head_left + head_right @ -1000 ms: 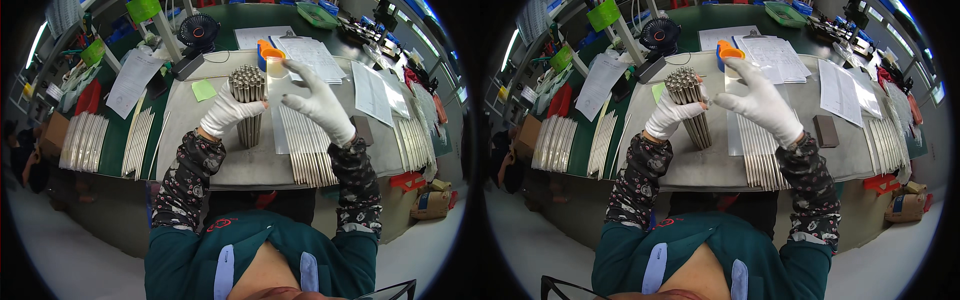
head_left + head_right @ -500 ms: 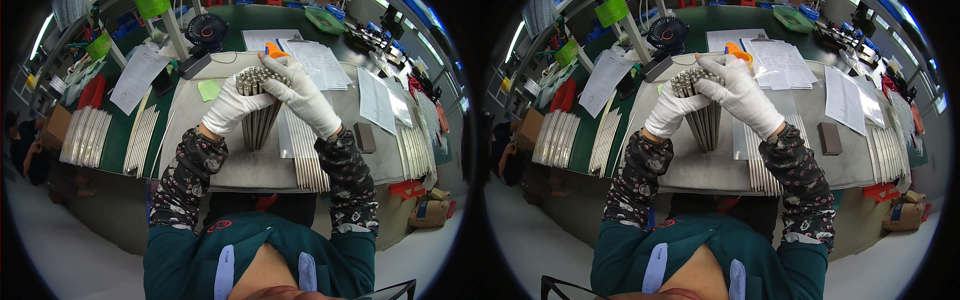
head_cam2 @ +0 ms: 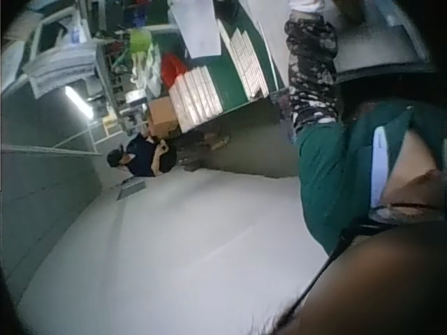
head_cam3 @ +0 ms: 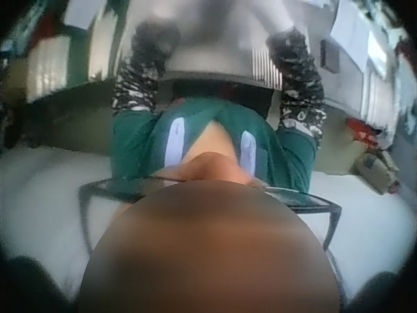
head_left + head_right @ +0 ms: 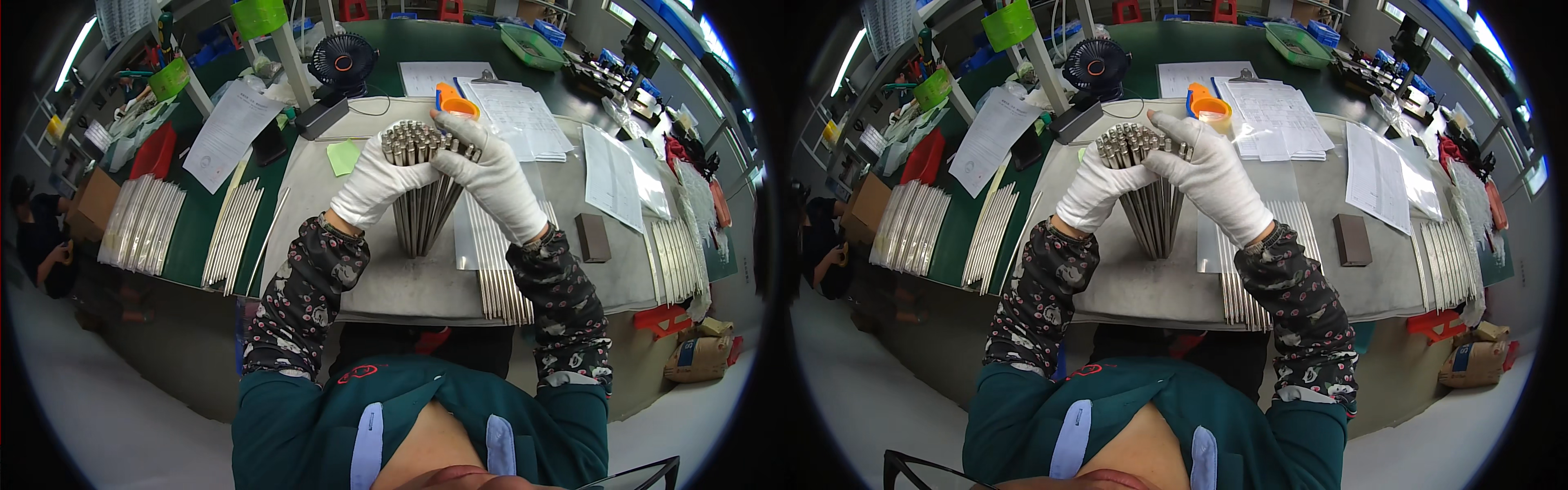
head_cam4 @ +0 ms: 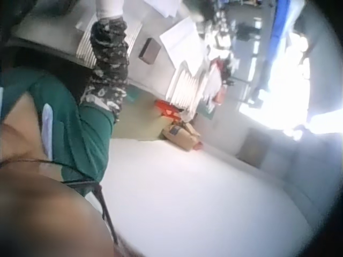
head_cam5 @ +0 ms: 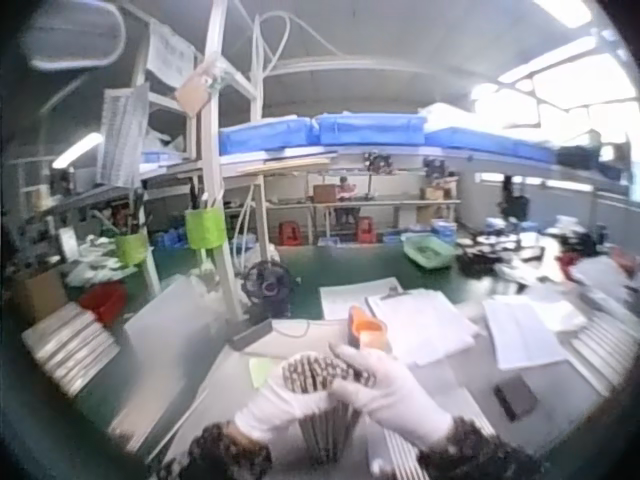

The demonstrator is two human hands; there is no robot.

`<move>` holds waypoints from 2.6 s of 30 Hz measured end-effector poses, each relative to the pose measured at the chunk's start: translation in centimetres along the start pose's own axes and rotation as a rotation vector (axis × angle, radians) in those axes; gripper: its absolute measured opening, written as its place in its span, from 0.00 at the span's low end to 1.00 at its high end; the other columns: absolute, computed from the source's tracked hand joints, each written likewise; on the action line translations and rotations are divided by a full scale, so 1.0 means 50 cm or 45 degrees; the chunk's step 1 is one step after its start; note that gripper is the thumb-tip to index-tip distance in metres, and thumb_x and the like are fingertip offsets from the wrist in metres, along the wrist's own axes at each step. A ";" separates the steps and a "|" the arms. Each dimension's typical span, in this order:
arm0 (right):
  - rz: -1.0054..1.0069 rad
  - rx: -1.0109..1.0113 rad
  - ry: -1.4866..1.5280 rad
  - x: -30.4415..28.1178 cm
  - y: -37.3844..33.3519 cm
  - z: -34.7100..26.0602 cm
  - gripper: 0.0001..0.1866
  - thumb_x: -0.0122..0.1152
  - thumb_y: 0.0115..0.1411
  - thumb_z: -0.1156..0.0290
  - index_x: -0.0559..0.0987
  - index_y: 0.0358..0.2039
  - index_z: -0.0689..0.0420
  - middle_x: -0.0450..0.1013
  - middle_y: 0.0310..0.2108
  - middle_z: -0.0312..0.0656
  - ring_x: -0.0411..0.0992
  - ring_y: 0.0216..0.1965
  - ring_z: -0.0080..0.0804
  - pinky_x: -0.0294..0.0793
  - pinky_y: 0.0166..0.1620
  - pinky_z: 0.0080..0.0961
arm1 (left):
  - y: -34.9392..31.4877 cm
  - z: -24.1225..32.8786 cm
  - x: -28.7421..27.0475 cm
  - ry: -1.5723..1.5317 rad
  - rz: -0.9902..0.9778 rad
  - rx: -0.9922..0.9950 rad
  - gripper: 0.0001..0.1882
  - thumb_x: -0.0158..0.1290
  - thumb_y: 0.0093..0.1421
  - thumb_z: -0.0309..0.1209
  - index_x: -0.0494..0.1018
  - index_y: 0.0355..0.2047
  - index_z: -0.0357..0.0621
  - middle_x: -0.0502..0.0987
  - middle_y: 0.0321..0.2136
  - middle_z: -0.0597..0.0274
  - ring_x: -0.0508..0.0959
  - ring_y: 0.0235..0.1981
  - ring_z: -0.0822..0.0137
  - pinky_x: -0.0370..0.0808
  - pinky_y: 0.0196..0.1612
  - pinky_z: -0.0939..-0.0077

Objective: Bundling metal rods, sanding their ends, placing them into plastic bags, and sealing the bags with tape.

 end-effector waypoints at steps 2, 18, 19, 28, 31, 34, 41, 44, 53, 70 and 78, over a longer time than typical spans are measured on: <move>-0.002 0.018 0.031 0.004 -0.003 0.010 0.24 0.60 0.51 0.75 0.69 0.50 0.61 0.67 0.32 0.35 0.65 0.35 0.21 0.65 0.41 0.15 | -0.003 -0.008 -0.008 0.003 0.000 -0.009 0.15 0.59 0.49 0.26 0.70 0.38 0.39 0.75 0.34 0.67 0.73 0.35 0.76 0.72 0.40 0.82; 0.011 0.136 0.203 0.001 -0.012 0.024 0.23 0.60 0.50 0.78 0.68 0.49 0.62 0.71 0.39 0.36 0.68 0.39 0.19 0.68 0.43 0.16 | -0.003 -0.008 0.004 -0.052 -0.011 0.009 0.16 0.59 0.49 0.26 0.69 0.39 0.40 0.74 0.35 0.67 0.73 0.36 0.77 0.71 0.41 0.83; 0.025 0.140 0.188 0.001 -0.012 0.022 0.23 0.60 0.50 0.78 0.68 0.49 0.61 0.70 0.38 0.36 0.68 0.39 0.19 0.68 0.43 0.16 | -0.003 -0.010 0.003 -0.077 -0.012 0.009 0.16 0.59 0.49 0.26 0.69 0.39 0.40 0.74 0.35 0.67 0.73 0.37 0.77 0.71 0.41 0.82; 0.056 0.028 0.078 0.001 -0.010 0.011 0.25 0.62 0.48 0.77 0.69 0.48 0.60 0.69 0.33 0.36 0.67 0.36 0.19 0.68 0.41 0.15 | -0.004 -0.004 0.004 -0.084 -0.026 0.060 0.16 0.59 0.49 0.27 0.69 0.38 0.39 0.75 0.34 0.67 0.73 0.36 0.77 0.71 0.40 0.83; 0.083 0.075 0.053 -0.002 -0.015 0.014 0.24 0.62 0.47 0.78 0.69 0.47 0.60 0.68 0.32 0.36 0.66 0.35 0.18 0.67 0.40 0.15 | -0.007 -0.003 -0.001 -0.067 -0.003 0.067 0.16 0.59 0.49 0.27 0.69 0.38 0.39 0.75 0.33 0.67 0.73 0.35 0.78 0.71 0.40 0.83; 0.109 0.067 0.001 -0.003 -0.018 0.013 0.20 0.62 0.47 0.78 0.70 0.43 0.60 0.67 0.29 0.34 0.64 0.32 0.18 0.67 0.37 0.15 | -0.005 -0.007 -0.005 -0.064 0.004 0.080 0.16 0.59 0.49 0.26 0.70 0.38 0.40 0.75 0.33 0.68 0.73 0.35 0.78 0.71 0.40 0.83; 0.168 0.049 -0.030 -0.010 -0.016 0.029 0.14 0.64 0.45 0.78 0.69 0.32 0.58 0.64 0.24 0.31 0.61 0.27 0.16 0.64 0.32 0.14 | -0.009 -0.001 -0.005 -0.062 0.042 0.097 0.15 0.59 0.48 0.26 0.70 0.37 0.40 0.75 0.33 0.69 0.73 0.35 0.79 0.71 0.39 0.84; 0.143 0.166 0.052 -0.008 -0.015 0.046 0.13 0.62 0.46 0.78 0.69 0.32 0.57 0.64 0.24 0.31 0.61 0.26 0.16 0.64 0.32 0.14 | -0.009 0.002 -0.004 -0.042 0.039 0.099 0.15 0.59 0.48 0.25 0.70 0.37 0.40 0.74 0.33 0.69 0.72 0.35 0.79 0.70 0.40 0.84; 0.157 0.168 0.064 -0.005 -0.011 0.025 0.12 0.58 0.46 0.77 0.70 0.33 0.61 0.65 0.25 0.32 0.63 0.28 0.17 0.65 0.34 0.15 | -0.010 0.001 0.005 -0.125 0.079 0.061 0.18 0.59 0.48 0.23 0.65 0.38 0.42 0.71 0.34 0.69 0.71 0.36 0.79 0.69 0.41 0.85; 0.158 0.120 0.053 0.001 -0.006 0.003 0.10 0.55 0.47 0.79 0.72 0.33 0.60 0.66 0.26 0.33 0.64 0.28 0.18 0.66 0.36 0.16 | -0.015 -0.004 0.011 -0.171 0.046 0.000 0.15 0.57 0.49 0.23 0.68 0.38 0.42 0.72 0.31 0.70 0.71 0.35 0.80 0.69 0.39 0.85; 0.178 0.033 -0.001 -0.010 -0.005 0.013 0.11 0.56 0.47 0.78 0.72 0.33 0.59 0.68 0.28 0.34 0.66 0.31 0.17 0.67 0.38 0.15 | -0.015 -0.004 0.011 -0.084 0.068 -0.007 0.14 0.57 0.50 0.25 0.69 0.37 0.41 0.72 0.30 0.71 0.70 0.33 0.80 0.69 0.38 0.86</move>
Point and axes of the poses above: each hand's wrist, its own y-axis towards the middle knuckle, its own x-axis out of the palm, z = x × y, the point moved 9 cm from there along y, towards the middle knuckle
